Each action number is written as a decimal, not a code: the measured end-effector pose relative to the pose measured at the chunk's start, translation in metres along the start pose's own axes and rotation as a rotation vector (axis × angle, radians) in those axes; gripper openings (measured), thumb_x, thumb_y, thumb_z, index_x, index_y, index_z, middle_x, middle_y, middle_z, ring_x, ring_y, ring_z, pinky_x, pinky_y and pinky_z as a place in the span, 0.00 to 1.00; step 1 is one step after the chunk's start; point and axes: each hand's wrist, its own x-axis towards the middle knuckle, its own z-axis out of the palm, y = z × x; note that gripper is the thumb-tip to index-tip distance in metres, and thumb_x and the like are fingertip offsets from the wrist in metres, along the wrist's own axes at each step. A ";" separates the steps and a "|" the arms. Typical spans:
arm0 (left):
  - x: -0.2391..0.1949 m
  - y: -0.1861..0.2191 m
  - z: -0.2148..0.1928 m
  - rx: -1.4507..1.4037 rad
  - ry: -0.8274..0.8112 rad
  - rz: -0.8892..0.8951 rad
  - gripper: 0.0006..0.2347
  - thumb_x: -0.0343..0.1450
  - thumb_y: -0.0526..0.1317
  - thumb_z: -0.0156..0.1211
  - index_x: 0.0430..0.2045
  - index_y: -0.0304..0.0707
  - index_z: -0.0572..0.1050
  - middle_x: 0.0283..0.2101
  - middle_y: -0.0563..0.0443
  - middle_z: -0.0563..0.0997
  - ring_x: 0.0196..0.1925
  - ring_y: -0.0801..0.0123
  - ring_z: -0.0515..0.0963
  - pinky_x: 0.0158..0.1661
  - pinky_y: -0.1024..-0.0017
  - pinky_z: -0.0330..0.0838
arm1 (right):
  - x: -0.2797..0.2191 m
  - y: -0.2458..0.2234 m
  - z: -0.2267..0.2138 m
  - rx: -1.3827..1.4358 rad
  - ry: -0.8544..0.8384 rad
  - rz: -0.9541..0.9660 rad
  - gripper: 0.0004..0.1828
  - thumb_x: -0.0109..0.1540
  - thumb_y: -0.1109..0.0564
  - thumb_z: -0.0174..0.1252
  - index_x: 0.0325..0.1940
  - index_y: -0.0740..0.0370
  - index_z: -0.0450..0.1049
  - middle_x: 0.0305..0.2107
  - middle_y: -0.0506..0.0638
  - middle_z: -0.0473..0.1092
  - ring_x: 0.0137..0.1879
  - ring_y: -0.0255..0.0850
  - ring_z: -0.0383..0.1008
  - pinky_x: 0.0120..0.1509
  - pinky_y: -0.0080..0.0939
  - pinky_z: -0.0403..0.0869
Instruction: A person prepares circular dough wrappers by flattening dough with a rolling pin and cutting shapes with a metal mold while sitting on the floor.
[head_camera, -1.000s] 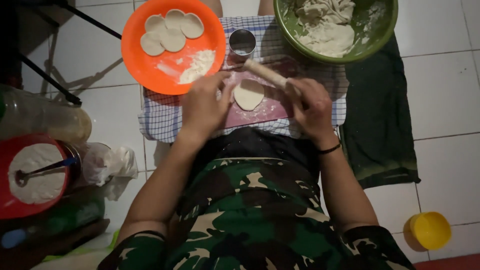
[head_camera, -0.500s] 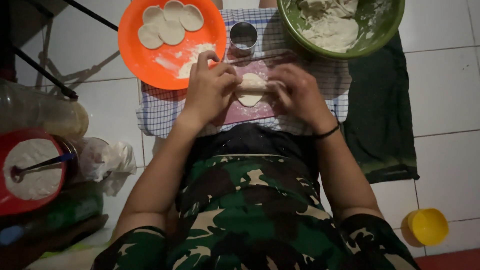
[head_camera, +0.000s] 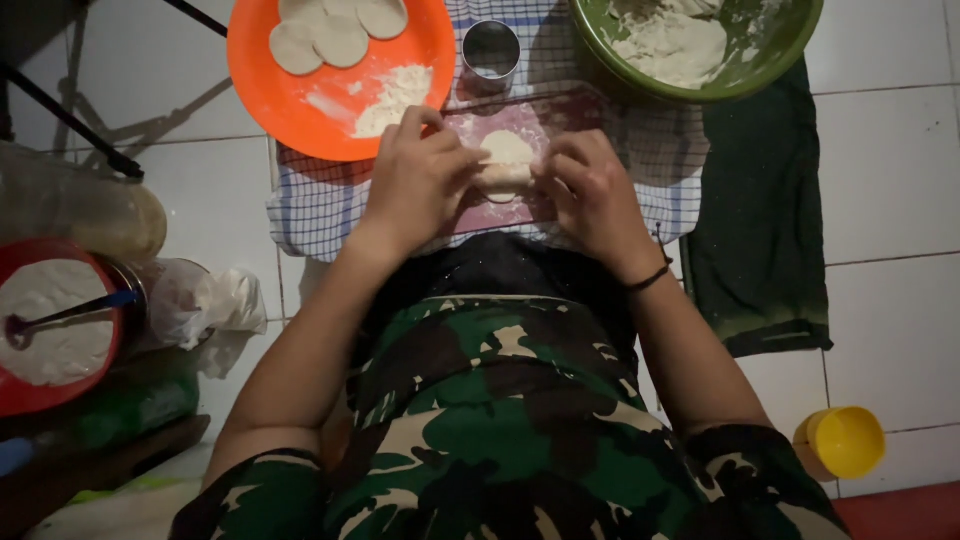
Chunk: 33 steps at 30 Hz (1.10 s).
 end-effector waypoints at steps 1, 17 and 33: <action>0.001 0.006 -0.005 0.001 0.001 -0.001 0.07 0.63 0.51 0.73 0.29 0.60 0.84 0.29 0.63 0.77 0.51 0.62 0.70 0.44 0.64 0.67 | 0.001 -0.004 -0.001 0.001 -0.001 -0.002 0.06 0.64 0.64 0.66 0.34 0.60 0.77 0.40 0.55 0.74 0.45 0.59 0.75 0.51 0.55 0.76; -0.011 0.011 -0.013 -0.076 -0.085 0.027 0.06 0.63 0.49 0.72 0.21 0.60 0.79 0.27 0.65 0.75 0.49 0.64 0.72 0.43 0.64 0.66 | -0.012 -0.022 -0.011 0.044 -0.034 0.053 0.07 0.64 0.66 0.64 0.45 0.62 0.81 0.41 0.57 0.76 0.48 0.59 0.74 0.49 0.56 0.74; 0.007 -0.030 -0.033 -0.282 -0.078 -0.010 0.08 0.72 0.32 0.64 0.44 0.42 0.82 0.38 0.47 0.80 0.50 0.49 0.75 0.51 0.58 0.71 | -0.033 -0.011 -0.016 0.081 0.062 -0.031 0.12 0.66 0.65 0.58 0.53 0.63 0.79 0.48 0.59 0.75 0.54 0.61 0.74 0.57 0.55 0.72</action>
